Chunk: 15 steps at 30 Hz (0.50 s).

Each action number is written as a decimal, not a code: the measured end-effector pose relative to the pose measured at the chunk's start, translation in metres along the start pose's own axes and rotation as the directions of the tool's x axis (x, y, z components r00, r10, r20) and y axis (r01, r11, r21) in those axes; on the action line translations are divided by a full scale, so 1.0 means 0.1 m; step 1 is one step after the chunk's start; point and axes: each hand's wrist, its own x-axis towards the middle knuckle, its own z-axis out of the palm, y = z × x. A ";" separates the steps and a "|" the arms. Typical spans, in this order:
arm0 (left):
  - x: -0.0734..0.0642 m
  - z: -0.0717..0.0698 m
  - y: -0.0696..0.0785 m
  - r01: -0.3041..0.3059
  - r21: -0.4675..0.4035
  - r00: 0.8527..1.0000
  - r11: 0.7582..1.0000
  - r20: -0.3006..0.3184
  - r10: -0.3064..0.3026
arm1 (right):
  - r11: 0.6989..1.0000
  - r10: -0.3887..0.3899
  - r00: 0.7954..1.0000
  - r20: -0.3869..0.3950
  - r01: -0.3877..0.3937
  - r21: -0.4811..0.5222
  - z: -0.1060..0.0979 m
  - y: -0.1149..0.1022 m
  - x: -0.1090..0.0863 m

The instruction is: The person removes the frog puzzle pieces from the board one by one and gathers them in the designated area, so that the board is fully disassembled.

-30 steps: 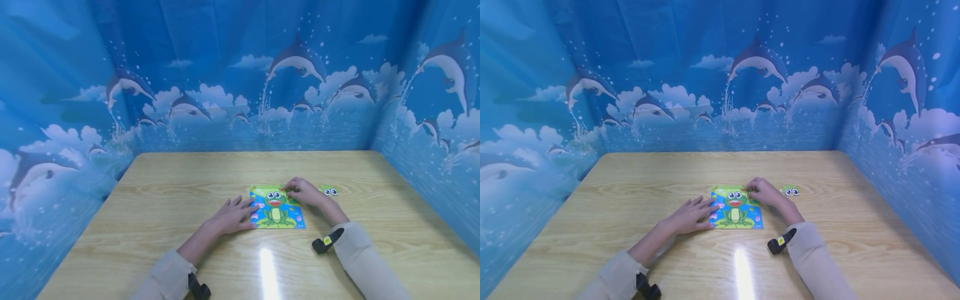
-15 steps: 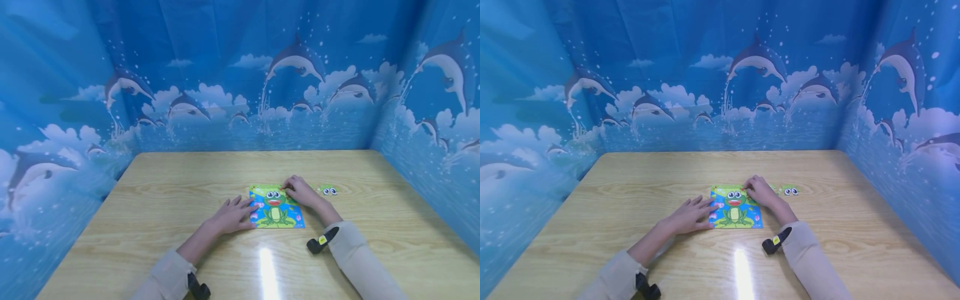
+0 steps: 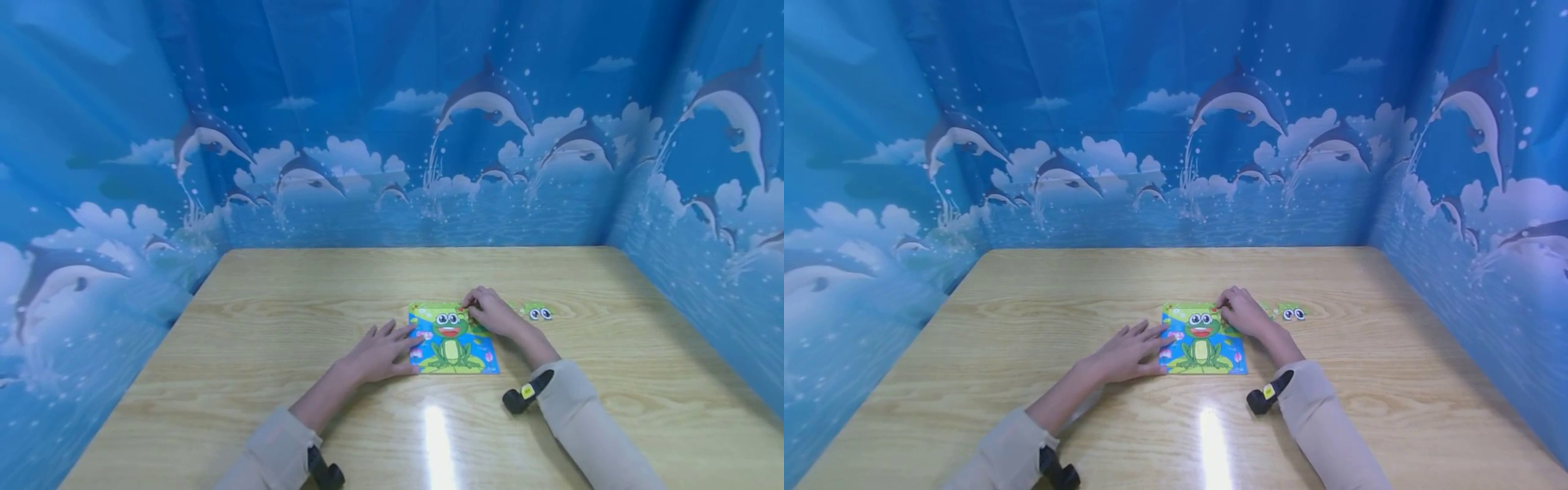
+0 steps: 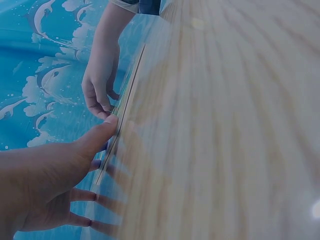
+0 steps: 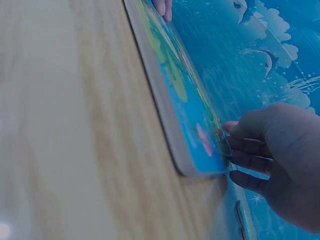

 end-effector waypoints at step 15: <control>0.00 0.00 0.00 -0.009 -0.009 1.000 1.000 -0.013 0.009 | 0.997 -0.068 0.972 0.226 0.056 0.060 -0.19 0.08 -0.10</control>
